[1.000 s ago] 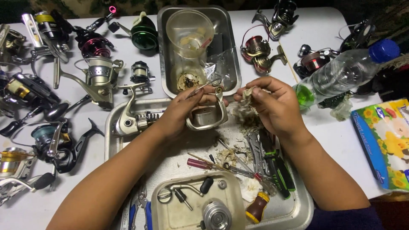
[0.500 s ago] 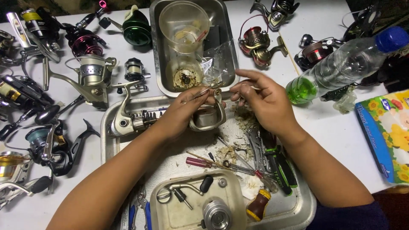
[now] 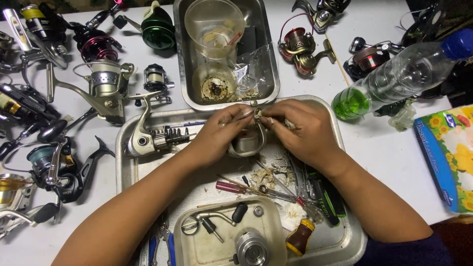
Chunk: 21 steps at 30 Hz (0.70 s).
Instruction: Disassembling, cleaning, and lubricating various fishing reels on a workbench.
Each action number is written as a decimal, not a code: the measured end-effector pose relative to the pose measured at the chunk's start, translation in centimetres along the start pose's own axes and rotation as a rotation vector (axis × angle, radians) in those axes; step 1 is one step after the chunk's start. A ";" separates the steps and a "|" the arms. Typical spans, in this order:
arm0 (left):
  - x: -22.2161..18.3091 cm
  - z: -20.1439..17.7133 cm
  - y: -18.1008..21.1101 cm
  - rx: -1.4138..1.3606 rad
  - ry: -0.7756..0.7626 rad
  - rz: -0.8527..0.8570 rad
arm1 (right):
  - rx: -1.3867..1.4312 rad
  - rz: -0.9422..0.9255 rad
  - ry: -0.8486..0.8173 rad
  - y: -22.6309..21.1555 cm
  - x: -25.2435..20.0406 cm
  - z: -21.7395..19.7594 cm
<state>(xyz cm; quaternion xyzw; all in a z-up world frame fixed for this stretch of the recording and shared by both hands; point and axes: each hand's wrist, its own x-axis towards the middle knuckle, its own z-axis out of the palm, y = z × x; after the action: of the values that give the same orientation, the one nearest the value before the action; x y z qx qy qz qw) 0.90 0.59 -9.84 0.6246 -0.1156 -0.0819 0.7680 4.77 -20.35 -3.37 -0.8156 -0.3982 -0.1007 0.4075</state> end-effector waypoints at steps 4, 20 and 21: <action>-0.2 1.3 0.7 0.137 0.041 0.013 | -0.168 -0.102 -0.026 1.7 -0.8 0.5; -2.0 5.1 4.9 0.493 0.164 0.171 | -0.092 -0.088 0.200 1.3 -1.0 1.8; -2.2 5.3 4.6 0.562 0.184 0.198 | 0.002 0.043 0.218 1.0 -1.1 1.9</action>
<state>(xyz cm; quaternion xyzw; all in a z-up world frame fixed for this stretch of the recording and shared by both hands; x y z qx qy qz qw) -2.73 -2.83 -4.47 0.8029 -0.1240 0.0854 0.5768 4.46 -19.95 -5.69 -0.8077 -0.3340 -0.1797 0.4515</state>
